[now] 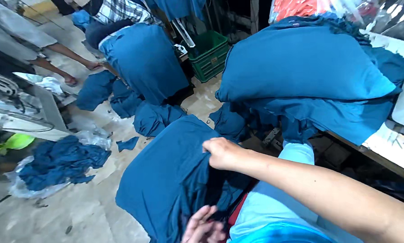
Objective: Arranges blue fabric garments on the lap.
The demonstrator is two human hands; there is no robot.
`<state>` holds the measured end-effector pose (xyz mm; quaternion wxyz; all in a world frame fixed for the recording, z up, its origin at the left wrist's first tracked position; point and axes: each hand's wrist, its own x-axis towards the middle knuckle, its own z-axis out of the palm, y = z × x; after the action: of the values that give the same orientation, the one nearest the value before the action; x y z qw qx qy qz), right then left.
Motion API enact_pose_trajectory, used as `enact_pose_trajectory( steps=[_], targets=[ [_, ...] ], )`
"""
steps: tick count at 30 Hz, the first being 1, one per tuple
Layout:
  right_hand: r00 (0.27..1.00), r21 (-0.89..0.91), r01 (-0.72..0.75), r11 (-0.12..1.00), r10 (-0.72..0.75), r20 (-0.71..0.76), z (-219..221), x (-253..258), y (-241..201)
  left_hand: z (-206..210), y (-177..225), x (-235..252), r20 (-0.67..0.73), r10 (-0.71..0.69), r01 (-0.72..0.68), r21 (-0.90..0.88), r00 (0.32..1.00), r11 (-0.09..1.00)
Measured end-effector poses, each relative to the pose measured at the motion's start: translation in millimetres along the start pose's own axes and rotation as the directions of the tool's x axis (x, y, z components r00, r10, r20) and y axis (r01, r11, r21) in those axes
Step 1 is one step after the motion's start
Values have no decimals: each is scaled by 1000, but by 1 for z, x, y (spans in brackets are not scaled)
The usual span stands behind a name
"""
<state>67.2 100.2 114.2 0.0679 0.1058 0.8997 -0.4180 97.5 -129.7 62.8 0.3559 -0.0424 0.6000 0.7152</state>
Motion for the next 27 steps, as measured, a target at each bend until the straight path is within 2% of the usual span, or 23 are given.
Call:
enact_pose_trajectory(
  steps=[2,3,5,8,9,11,12,14,16,18,20,21,22,23,24,25,27],
  targets=[
    [994,-49,110,993,-109,19,-5,3,-24,27,-16,22,-145,-298,266,-204,943,942],
    [987,-108,163,981,-161,26,-6,4,-33,40,-19,39,-196,-394,335,-276,898,901],
    [974,-235,225,946,-219,53,-10,-2,-42,62,-15,56,-180,-454,415,-218,873,884],
    [966,-320,254,913,-219,140,-12,-22,-20,63,12,49,73,-390,390,14,918,921],
    [967,-333,216,918,-154,202,-8,-29,-8,56,23,49,131,-373,376,10,918,927],
    [942,-281,44,959,54,331,3,-37,9,37,40,54,259,-348,362,-6,901,932],
    [931,-241,-28,970,113,346,9,-37,14,27,45,56,307,-329,342,11,893,940],
    [931,-220,-66,973,139,338,14,-30,19,10,50,55,307,-252,274,-31,918,961],
    [907,-197,-50,979,127,400,11,-25,11,-1,54,49,297,-145,205,-180,944,962],
    [912,-189,-8,982,85,401,22,-26,7,-14,48,45,383,-134,249,-270,914,930],
    [953,-251,53,967,26,303,36,-22,13,-15,42,39,403,-153,283,-287,902,915],
    [964,-285,96,954,-18,264,35,-19,16,-12,39,35,366,-117,232,-288,923,929],
    [968,-305,137,943,-63,242,30,-17,18,-9,32,28,285,-53,123,-233,957,965],
    [969,-315,175,933,-106,225,22,-16,20,-8,22,18,198,27,-4,-118,980,993],
    [966,-322,207,924,-140,218,15,-14,19,-7,8,7,100,75,-72,-27,992,997],
    [960,-332,229,915,-156,231,7,-12,16,-3,-5,-1,2,49,-49,4,999,999],
    [947,-361,279,890,-193,257,-7,-6,4,14,-18,7,-125,-180,173,-65,976,983]
  ],
)
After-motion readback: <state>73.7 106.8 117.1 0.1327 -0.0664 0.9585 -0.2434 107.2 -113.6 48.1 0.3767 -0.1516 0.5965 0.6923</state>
